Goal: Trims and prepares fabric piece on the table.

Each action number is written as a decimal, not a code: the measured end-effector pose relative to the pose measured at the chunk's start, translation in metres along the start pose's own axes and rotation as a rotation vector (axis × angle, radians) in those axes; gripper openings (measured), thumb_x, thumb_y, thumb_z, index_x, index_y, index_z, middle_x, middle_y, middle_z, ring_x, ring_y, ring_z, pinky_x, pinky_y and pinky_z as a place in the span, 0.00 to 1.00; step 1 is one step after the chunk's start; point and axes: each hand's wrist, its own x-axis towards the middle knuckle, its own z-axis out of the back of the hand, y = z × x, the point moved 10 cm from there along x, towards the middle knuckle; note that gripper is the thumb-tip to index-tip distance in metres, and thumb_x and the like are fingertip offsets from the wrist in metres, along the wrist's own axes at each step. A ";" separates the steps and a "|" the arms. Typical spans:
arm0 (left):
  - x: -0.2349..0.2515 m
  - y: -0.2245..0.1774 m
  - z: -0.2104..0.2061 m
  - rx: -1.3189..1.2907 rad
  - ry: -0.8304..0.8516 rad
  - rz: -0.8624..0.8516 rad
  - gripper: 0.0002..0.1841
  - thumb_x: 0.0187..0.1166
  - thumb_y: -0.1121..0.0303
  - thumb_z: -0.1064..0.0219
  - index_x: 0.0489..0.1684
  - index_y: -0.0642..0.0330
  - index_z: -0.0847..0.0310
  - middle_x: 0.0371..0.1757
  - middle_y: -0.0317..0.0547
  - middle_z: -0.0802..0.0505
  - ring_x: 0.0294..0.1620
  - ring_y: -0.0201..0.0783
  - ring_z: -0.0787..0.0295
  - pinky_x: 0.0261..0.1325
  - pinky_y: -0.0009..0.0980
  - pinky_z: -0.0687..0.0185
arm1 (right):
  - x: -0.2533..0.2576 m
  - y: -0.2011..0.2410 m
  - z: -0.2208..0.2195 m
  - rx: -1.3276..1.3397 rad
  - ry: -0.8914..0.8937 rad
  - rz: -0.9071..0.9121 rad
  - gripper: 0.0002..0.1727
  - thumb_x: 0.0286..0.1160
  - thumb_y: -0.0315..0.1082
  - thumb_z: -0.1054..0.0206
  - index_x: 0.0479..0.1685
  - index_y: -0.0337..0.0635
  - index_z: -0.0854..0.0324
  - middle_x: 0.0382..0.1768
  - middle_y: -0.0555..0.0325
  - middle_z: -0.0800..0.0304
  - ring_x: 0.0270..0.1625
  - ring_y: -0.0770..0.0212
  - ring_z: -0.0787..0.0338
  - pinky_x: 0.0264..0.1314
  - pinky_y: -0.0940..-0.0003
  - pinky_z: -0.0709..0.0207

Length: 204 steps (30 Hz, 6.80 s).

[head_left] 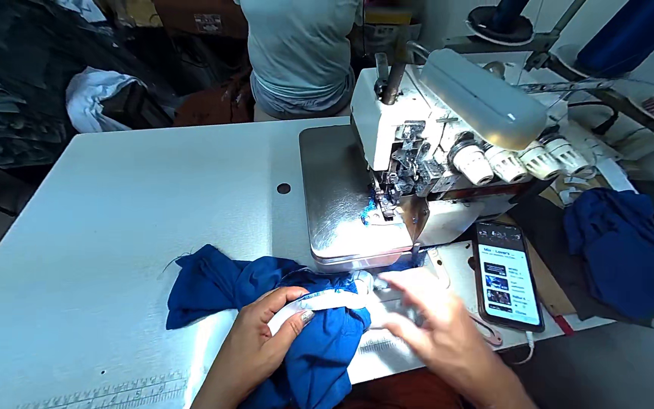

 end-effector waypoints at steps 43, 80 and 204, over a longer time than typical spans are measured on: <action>-0.006 -0.040 -0.038 -0.212 0.016 -0.322 0.04 0.77 0.72 0.29 0.40 0.54 0.09 0.46 0.36 0.05 0.54 0.26 0.09 0.60 0.21 0.14 | 0.010 0.017 0.015 0.165 0.024 0.159 0.16 0.77 0.39 0.33 0.60 0.48 0.09 0.53 0.62 0.12 0.38 0.83 0.19 0.38 0.89 0.22; -0.024 -0.028 -0.023 -0.087 0.058 -0.340 0.04 0.76 0.66 0.27 0.39 0.54 0.11 0.43 0.36 0.09 0.51 0.21 0.13 0.54 0.14 0.17 | -0.008 -0.054 0.176 -0.644 -0.676 -0.194 0.17 0.87 0.30 0.43 0.54 0.22 0.16 0.47 0.26 0.13 0.46 0.35 0.11 0.51 0.44 0.18; -0.002 -0.014 -0.027 -0.342 -0.059 0.001 0.06 0.70 0.61 0.22 0.31 0.52 0.05 0.32 0.28 0.04 0.34 0.18 0.11 0.39 0.15 0.16 | 0.006 0.007 -0.026 0.397 0.226 0.046 0.11 0.80 0.35 0.33 0.36 0.37 0.11 0.32 0.63 0.13 0.37 0.81 0.18 0.41 0.87 0.25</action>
